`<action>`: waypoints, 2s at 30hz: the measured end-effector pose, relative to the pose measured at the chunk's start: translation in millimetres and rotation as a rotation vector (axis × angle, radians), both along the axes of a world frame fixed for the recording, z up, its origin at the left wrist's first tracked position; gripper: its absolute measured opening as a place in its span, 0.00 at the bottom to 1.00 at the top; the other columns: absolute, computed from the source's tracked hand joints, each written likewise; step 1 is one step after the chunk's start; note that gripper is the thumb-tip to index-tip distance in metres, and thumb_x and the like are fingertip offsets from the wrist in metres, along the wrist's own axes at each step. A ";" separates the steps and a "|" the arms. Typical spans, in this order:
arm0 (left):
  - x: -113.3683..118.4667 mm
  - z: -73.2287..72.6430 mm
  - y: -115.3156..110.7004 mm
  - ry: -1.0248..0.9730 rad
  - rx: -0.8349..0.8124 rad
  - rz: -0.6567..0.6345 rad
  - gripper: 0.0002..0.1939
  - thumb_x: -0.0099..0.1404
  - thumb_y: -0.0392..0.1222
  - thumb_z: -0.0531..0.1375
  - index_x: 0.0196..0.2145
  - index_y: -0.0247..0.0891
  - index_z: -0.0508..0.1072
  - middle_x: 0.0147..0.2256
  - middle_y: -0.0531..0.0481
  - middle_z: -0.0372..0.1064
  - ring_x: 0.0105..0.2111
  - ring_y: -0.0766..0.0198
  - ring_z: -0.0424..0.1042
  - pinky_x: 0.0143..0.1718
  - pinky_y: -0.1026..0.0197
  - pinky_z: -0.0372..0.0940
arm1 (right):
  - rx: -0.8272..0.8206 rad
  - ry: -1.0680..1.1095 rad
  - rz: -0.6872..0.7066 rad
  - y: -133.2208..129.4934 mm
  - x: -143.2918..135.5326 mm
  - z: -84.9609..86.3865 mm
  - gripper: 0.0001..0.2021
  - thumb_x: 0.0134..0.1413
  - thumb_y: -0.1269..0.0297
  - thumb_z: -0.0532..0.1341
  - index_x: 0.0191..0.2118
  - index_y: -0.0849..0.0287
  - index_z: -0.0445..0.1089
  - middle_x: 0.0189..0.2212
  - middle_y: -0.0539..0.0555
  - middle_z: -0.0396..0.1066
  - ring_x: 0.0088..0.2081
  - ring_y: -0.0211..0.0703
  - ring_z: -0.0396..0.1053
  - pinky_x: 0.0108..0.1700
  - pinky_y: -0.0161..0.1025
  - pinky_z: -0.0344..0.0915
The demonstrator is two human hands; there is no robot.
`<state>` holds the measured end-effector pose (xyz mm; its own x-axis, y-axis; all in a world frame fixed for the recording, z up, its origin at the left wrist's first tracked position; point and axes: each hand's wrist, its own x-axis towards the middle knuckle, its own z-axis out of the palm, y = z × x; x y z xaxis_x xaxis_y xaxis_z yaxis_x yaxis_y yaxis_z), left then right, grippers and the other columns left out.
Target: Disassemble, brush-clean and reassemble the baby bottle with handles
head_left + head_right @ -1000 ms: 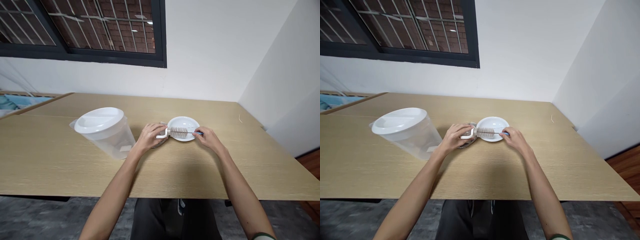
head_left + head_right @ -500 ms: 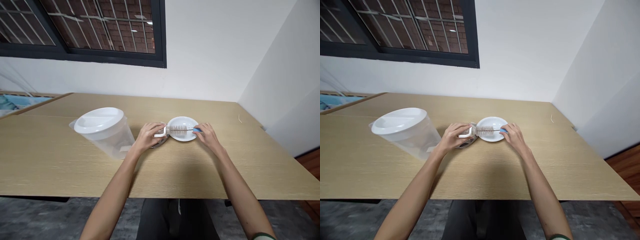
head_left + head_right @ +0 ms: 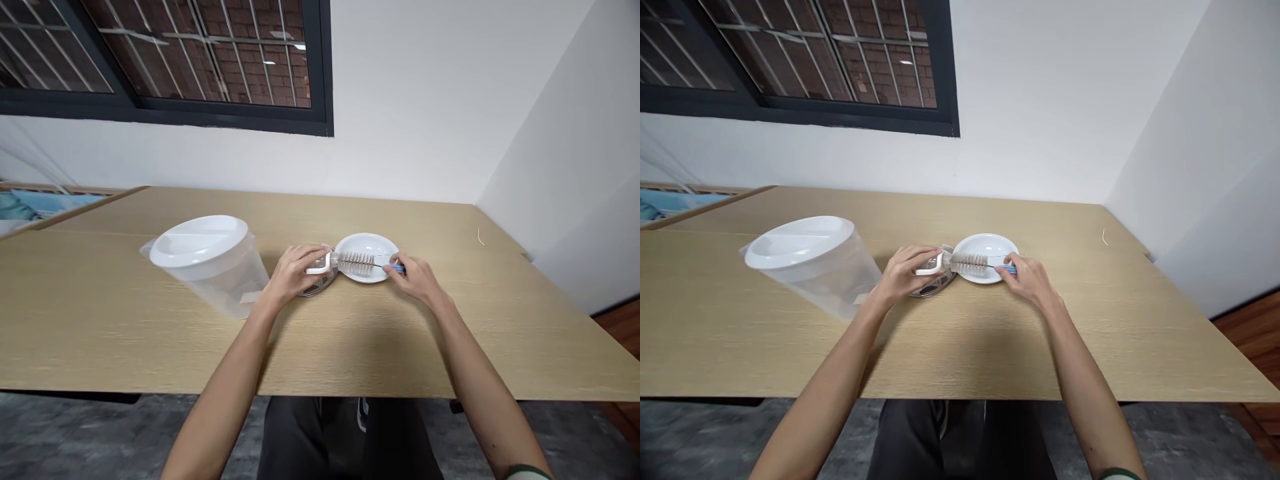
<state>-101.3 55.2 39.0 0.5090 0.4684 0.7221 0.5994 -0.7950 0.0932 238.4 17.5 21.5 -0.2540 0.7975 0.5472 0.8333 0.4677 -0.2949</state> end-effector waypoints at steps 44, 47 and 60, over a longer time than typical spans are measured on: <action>0.8 9.9 -6.4 -0.231 -0.388 -0.065 0.27 0.56 0.52 0.73 0.51 0.39 0.80 0.50 0.43 0.79 0.47 0.51 0.78 0.54 0.53 0.70 | -0.108 0.940 0.188 5.7 5.9 16.9 0.22 0.47 0.42 0.73 0.38 0.55 0.78 0.35 0.54 0.79 0.34 0.43 0.77 0.39 0.42 0.76; 1.1 13.1 -8.4 -0.245 -0.424 -0.056 0.27 0.56 0.54 0.73 0.51 0.39 0.80 0.50 0.43 0.78 0.48 0.51 0.78 0.55 0.52 0.70 | -0.147 1.002 0.277 5.2 6.6 17.2 0.22 0.44 0.46 0.76 0.42 0.53 0.78 0.38 0.53 0.79 0.36 0.41 0.78 0.43 0.40 0.77; 1.0 8.2 -7.2 -0.231 -0.553 -0.030 0.30 0.54 0.56 0.73 0.51 0.38 0.81 0.53 0.40 0.77 0.52 0.44 0.76 0.58 0.48 0.68 | -0.210 1.002 0.165 1.8 6.1 23.3 0.28 0.48 0.36 0.69 0.39 0.58 0.73 0.24 0.50 0.75 0.22 0.40 0.74 0.29 0.38 0.75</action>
